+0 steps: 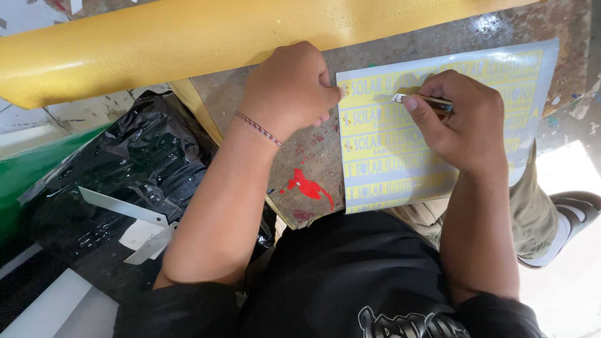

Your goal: The person uses a utility knife to cut individual stickers from a yellow sheet labeled 'SOLAR ILLUSIONS'. They hold the sheet steady with one hand while carefully tracing the outlines of the printed text with the blade in the other hand.

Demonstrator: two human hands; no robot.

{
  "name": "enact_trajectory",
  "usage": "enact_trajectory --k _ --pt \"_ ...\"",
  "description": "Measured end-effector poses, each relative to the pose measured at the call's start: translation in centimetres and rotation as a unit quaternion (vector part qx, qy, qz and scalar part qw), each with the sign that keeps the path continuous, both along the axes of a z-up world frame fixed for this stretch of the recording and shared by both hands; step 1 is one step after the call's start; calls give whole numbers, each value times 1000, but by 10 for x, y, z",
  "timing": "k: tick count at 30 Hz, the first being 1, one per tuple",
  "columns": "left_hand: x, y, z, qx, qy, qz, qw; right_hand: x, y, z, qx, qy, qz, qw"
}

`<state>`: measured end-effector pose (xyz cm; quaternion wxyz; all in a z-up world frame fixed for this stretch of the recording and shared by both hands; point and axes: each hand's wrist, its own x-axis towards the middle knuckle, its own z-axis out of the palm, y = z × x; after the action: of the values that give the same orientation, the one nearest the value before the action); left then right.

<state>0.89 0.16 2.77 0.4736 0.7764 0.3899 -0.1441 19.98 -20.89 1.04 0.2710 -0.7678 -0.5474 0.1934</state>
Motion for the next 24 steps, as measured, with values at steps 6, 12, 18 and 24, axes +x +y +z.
enact_trajectory --k 6,12,18,24 --pt "1 6 7 -67 -10 13 998 1 -1 -1 4 18 -4 1000" --pt "3 2 7 -9 -7 -12 1000 1 -2 -5 5 13 -12 1000" --pt "5 -4 3 72 1 -19 997 1 -3 -5 16 13 -7 1000" --pt "1 7 5 -42 -89 58 994 -1 -1 -3 6 28 -22 999"
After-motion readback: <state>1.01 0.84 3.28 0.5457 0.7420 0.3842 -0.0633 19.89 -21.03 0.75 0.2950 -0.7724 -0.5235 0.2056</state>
